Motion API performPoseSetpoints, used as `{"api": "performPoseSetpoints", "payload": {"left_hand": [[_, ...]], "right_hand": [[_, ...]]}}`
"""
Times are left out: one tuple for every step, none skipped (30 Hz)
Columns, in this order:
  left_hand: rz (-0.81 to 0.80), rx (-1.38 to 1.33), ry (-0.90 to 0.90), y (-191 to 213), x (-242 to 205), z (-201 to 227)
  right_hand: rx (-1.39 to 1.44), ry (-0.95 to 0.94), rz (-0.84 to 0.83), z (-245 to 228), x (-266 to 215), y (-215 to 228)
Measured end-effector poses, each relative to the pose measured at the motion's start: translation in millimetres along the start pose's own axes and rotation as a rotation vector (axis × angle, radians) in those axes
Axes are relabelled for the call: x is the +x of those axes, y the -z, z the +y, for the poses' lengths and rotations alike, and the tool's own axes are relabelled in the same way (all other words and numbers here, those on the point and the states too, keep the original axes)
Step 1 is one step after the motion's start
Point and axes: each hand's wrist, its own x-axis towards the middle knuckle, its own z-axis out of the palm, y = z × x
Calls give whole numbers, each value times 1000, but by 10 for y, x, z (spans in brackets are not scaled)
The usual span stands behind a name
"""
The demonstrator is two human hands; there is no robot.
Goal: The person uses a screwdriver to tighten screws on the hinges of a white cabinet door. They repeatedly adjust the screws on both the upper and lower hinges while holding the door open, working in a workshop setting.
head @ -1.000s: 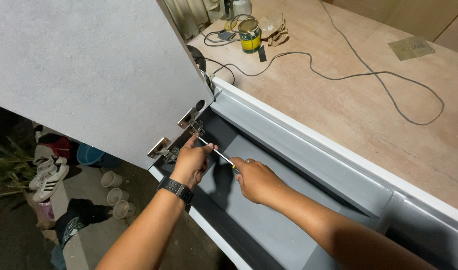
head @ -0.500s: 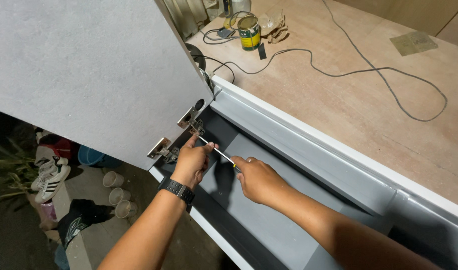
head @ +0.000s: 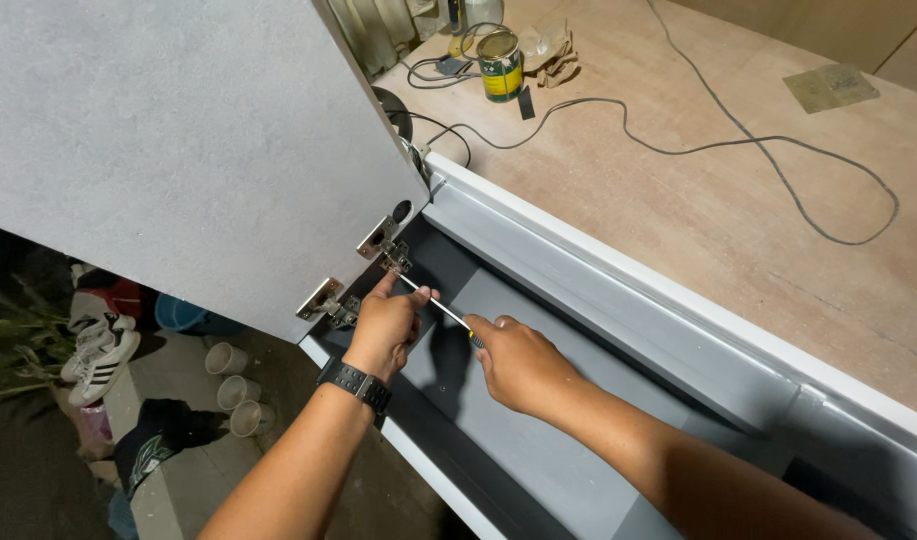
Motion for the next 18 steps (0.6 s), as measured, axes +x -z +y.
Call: {"api": "performPoseSetpoints", "payload": {"left_hand": [[3,2,2,4,-4,-3],[3,1,4,6,5,-8],[8,8,1,7,13,-15],[9,16,-2,-4,26,-21],[5,17,0,-2,37,-28],[3,12,-2,0,44,-35],[0,7,-4,3,49,-40],[-5,8,-4,-7,41,-40],[-11,10,-2,-13,32,-36],[-11,8,-4,-5,25,-19],[-12,5,-8,-14,39,-21],[-18,8,-5,-8,46,-37],[-23,10,-3,-3,56,-54],[-24,10,-5,-2,58,-52],[-26,9,-8,-5,61,-50],[-29,10,-9,-10,62,-54],[-30,10,-10,-15,60,-49],[-31,0,-5,-13,55,-47]], "right_hand": [[-8,-1,1,-1,-2,-9],[-9,-2,0,-42,-25,9],[-55,16,18,-82,-48,26],[-100,30,39,-116,-75,47],[-100,26,40,-130,-87,41],[-133,35,34,-145,-104,36],[-166,45,28,-162,-122,31],[-166,40,31,-156,-130,31],[-136,42,36,-156,-137,33],[-108,51,41,-166,-131,42],[-112,52,44,-176,-138,54],[-109,47,52,-190,-148,51],[-107,42,59,-201,-156,47],[-108,43,61,-206,-153,43],[-111,40,63,-207,-149,40],[-112,36,65,-206,-150,35],[-113,35,66,-189,-142,35],[-110,44,68,-174,-133,30]]}}
